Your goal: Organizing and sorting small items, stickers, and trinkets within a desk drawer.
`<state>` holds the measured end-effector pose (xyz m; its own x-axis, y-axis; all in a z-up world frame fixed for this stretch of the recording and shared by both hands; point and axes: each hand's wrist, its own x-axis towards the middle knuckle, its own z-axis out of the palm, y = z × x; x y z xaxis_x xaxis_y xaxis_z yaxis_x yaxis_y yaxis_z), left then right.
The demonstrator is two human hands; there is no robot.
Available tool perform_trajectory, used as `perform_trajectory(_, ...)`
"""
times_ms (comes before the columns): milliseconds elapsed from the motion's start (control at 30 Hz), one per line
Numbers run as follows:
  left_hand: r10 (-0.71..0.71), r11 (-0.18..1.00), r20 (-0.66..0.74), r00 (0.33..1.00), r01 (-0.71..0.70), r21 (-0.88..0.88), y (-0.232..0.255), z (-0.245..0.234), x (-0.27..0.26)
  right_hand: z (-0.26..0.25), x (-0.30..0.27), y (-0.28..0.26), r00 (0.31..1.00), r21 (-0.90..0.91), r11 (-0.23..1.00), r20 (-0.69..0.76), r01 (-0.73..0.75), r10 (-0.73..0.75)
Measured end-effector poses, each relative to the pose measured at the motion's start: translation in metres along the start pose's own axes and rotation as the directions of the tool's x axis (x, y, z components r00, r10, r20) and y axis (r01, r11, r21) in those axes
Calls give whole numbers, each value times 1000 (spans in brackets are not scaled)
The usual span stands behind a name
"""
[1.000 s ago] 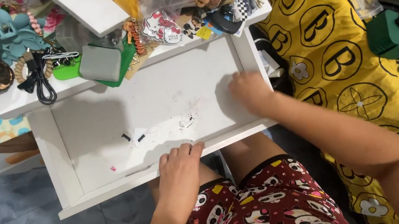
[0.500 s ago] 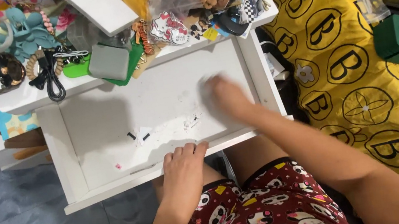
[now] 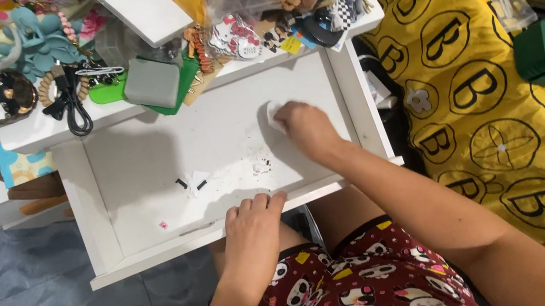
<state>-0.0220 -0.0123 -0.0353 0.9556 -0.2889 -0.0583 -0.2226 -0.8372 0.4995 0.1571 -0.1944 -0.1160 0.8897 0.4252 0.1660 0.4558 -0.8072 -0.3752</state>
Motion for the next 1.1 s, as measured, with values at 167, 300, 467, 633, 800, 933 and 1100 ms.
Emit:
perform_trajectory(167, 18, 999, 0, 1000, -18, 40, 0, 0, -1, -42, 12, 45, 980, -175, 977, -180, -120, 88)
perform_trajectory(300, 12, 999, 12, 1000, -12, 39, -1, 3, 0, 8, 3, 66, 979, -463, 882, -205, -92, -5)
perform_trajectory(467, 5, 999, 35, 999, -6, 43, 0, 3, -1, -19, 0, 23, 997, -72, 996, -42, 61, -65)
perform_trajectory(633, 7, 999, 26, 1000, -8, 37, 0, 1, -1, -60, -5, 42, 919, -247, 912, 142, -327, 368)
perform_trajectory(800, -6, 999, 43, 999, 4, 36, 1, 2, 0, 7, -20, 46, 993, -274, 958, 59, -87, 107)
perform_trajectory(933, 1, 1000, 17, 1000, -2, 16, 3, -3, 1, -14, -8, 7, 988, 155, 983, 127, -101, 82)
perform_trajectory(1100, 31, 999, -25, 999, -30, 20, 1, 1, 0, -52, 12, 34, 975, -144, 964, -38, -224, 221)
